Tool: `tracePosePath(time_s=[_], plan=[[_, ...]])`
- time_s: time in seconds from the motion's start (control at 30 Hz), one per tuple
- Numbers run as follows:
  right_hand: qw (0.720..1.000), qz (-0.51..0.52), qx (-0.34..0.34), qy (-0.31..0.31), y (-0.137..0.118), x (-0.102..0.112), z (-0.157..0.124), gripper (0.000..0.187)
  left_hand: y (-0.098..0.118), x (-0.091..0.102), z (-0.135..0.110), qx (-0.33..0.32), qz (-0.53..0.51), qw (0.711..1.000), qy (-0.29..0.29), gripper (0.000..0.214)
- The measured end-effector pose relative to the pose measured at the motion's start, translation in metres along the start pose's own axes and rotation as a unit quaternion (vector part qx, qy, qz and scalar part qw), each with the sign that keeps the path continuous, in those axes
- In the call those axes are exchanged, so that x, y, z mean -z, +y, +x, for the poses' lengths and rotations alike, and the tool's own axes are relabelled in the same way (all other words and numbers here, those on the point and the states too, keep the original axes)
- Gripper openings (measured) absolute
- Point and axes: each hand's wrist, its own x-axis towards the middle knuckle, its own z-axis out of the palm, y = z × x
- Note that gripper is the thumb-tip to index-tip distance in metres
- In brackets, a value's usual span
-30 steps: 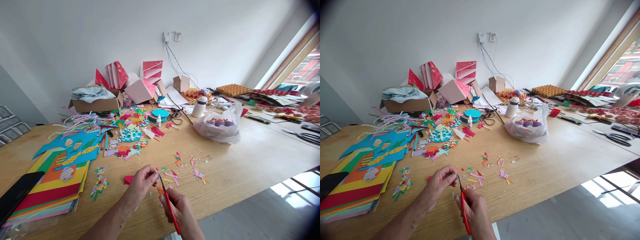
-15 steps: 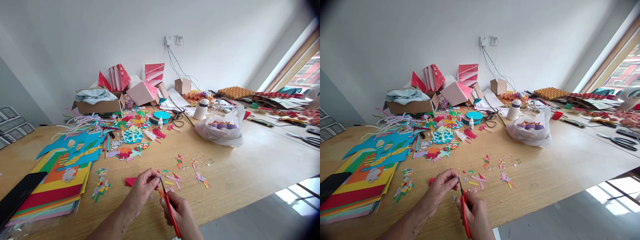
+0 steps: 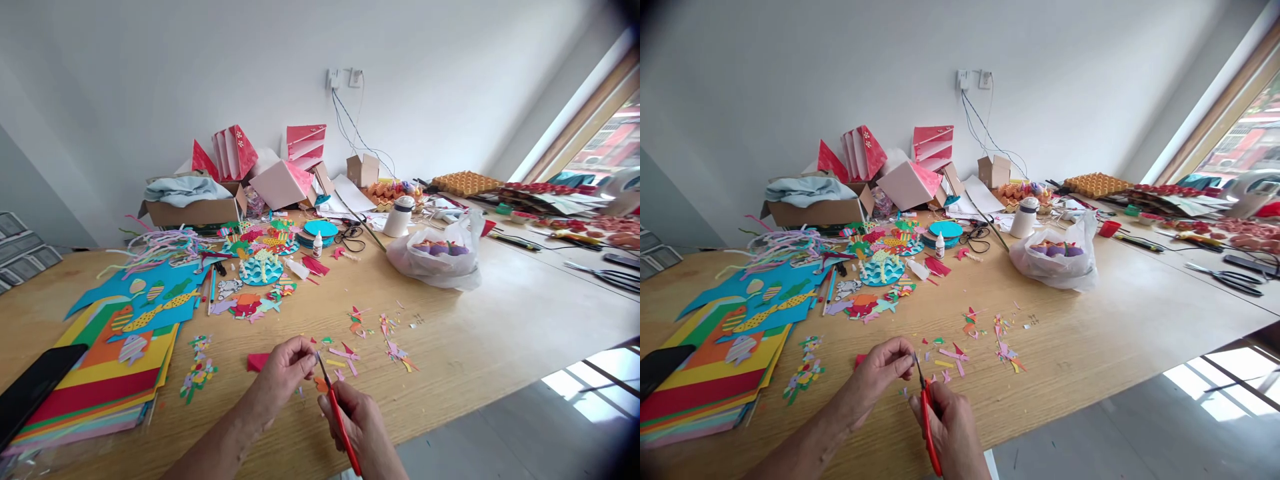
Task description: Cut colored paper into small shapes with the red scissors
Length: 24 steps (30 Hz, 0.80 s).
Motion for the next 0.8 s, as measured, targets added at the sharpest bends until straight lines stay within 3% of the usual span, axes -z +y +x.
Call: tracePosePath(time_s=[0.8], plan=[[1.0, -0.005, 0.028, 0.002, 0.008, -0.004, 0.0, 0.036, 0.0, -0.003, -0.003, -0.014, -0.017, 1.0, -0.004, 0.022]])
